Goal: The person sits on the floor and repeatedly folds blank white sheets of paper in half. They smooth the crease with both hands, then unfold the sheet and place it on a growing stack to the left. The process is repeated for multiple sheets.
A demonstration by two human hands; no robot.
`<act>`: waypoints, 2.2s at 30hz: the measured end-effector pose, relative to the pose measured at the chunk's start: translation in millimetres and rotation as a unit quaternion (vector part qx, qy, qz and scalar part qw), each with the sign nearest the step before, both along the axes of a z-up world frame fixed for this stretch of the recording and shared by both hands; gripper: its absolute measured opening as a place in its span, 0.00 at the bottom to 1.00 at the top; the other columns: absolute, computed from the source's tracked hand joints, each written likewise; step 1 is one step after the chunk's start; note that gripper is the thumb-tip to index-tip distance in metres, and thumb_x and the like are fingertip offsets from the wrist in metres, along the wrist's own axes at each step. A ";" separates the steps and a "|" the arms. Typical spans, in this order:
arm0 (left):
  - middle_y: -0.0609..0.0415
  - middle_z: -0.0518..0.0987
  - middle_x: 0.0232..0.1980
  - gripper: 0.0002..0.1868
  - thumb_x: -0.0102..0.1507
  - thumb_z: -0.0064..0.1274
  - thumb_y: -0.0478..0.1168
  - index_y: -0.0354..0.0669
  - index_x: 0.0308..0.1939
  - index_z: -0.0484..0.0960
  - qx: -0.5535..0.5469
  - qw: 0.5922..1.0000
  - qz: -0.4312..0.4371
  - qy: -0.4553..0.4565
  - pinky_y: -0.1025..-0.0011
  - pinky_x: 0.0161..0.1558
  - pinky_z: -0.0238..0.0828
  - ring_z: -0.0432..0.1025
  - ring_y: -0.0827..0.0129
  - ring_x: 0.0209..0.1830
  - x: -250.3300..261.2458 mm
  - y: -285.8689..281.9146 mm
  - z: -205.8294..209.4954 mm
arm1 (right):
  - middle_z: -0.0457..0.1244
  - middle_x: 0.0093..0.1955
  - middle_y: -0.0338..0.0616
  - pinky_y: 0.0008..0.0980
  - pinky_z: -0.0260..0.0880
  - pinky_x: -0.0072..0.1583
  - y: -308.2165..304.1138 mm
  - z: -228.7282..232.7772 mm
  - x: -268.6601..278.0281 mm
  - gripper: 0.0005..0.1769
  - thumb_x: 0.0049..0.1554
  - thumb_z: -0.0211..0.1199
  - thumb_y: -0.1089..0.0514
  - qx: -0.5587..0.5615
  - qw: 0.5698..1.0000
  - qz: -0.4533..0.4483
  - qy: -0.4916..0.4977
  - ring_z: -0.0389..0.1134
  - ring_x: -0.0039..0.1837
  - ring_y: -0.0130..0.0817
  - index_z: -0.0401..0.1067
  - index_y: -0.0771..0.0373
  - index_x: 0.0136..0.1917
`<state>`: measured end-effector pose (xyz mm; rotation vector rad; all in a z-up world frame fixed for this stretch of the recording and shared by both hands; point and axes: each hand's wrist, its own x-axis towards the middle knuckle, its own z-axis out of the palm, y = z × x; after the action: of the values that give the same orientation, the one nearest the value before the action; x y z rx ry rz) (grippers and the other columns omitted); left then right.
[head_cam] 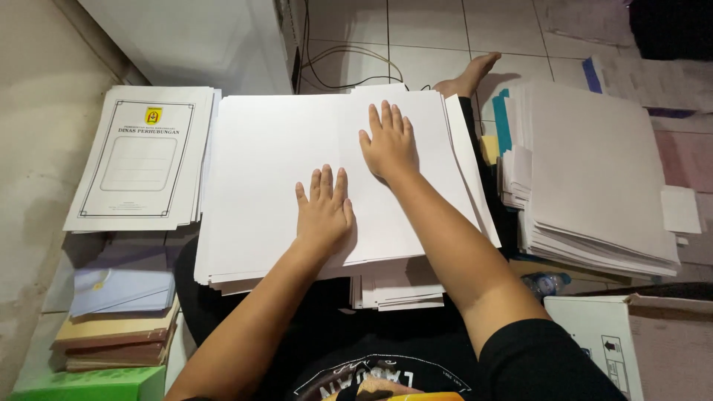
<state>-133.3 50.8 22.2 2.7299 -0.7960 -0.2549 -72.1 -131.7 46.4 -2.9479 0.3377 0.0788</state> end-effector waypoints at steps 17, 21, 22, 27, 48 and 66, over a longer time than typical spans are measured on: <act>0.41 0.45 0.84 0.40 0.73 0.20 0.61 0.39 0.81 0.48 0.092 0.995 0.036 -0.028 0.34 0.75 0.29 0.36 0.43 0.84 169.1 -94.1 -19.4 | 0.32 0.85 0.64 0.65 0.21 0.77 -47.8 20.3 -63.3 0.41 0.67 0.36 0.36 0.041 0.996 -0.025 0.072 0.27 0.86 0.56 0.39 0.60 0.84; 0.39 0.43 0.85 0.37 0.74 0.18 0.58 0.43 0.83 0.45 0.071 0.996 0.055 -0.017 0.37 0.76 0.23 0.33 0.46 0.85 197.6 -93.6 -27.0 | 0.33 0.85 0.64 0.65 0.21 0.77 -52.9 14.8 -57.5 0.41 0.67 0.36 0.36 0.046 0.997 -0.027 0.057 0.27 0.86 0.56 0.39 0.58 0.84; 0.38 0.41 0.85 0.36 0.74 0.18 0.57 0.43 0.83 0.44 0.062 0.996 0.055 -0.019 0.36 0.76 0.22 0.32 0.45 0.84 194.7 -92.0 -27.0 | 0.32 0.85 0.65 0.66 0.21 0.77 -52.5 14.2 -58.5 0.41 0.67 0.36 0.35 0.043 0.997 -0.025 0.062 0.27 0.86 0.56 0.39 0.58 0.84; 0.37 0.44 0.84 0.35 0.74 0.19 0.55 0.42 0.82 0.48 0.023 0.998 0.035 -0.039 0.37 0.76 0.22 0.34 0.45 0.84 168.3 -77.1 -17.8 | 0.33 0.85 0.65 0.66 0.21 0.77 -53.4 12.2 -59.1 0.41 0.67 0.36 0.35 0.041 0.997 -0.020 0.057 0.27 0.86 0.57 0.39 0.59 0.84; 0.33 0.62 0.77 0.32 0.65 0.36 0.38 0.28 0.74 0.64 -0.102 0.981 0.019 -0.163 0.45 0.73 0.46 0.54 0.45 0.79 66.9 -15.3 -65.9 | 0.40 0.85 0.57 0.58 0.29 0.79 6.5 -18.4 -5.9 0.37 0.67 0.35 0.38 -0.021 0.993 0.113 -0.017 0.36 0.86 0.50 0.46 0.54 0.84; 0.31 0.62 0.76 0.30 0.66 0.35 0.36 0.26 0.72 0.65 -0.131 0.976 0.090 -0.147 0.42 0.74 0.38 0.52 0.42 0.79 63.4 -16.9 -51.1 | 0.38 0.86 0.53 0.48 0.31 0.81 -44.0 -6.3 8.6 0.41 0.67 0.35 0.35 -0.009 0.993 -0.118 0.001 0.35 0.86 0.44 0.44 0.63 0.83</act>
<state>-69.9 33.9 -28.8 2.5936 -0.5967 0.2788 -63.5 -175.7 40.1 -2.9001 0.6863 0.0486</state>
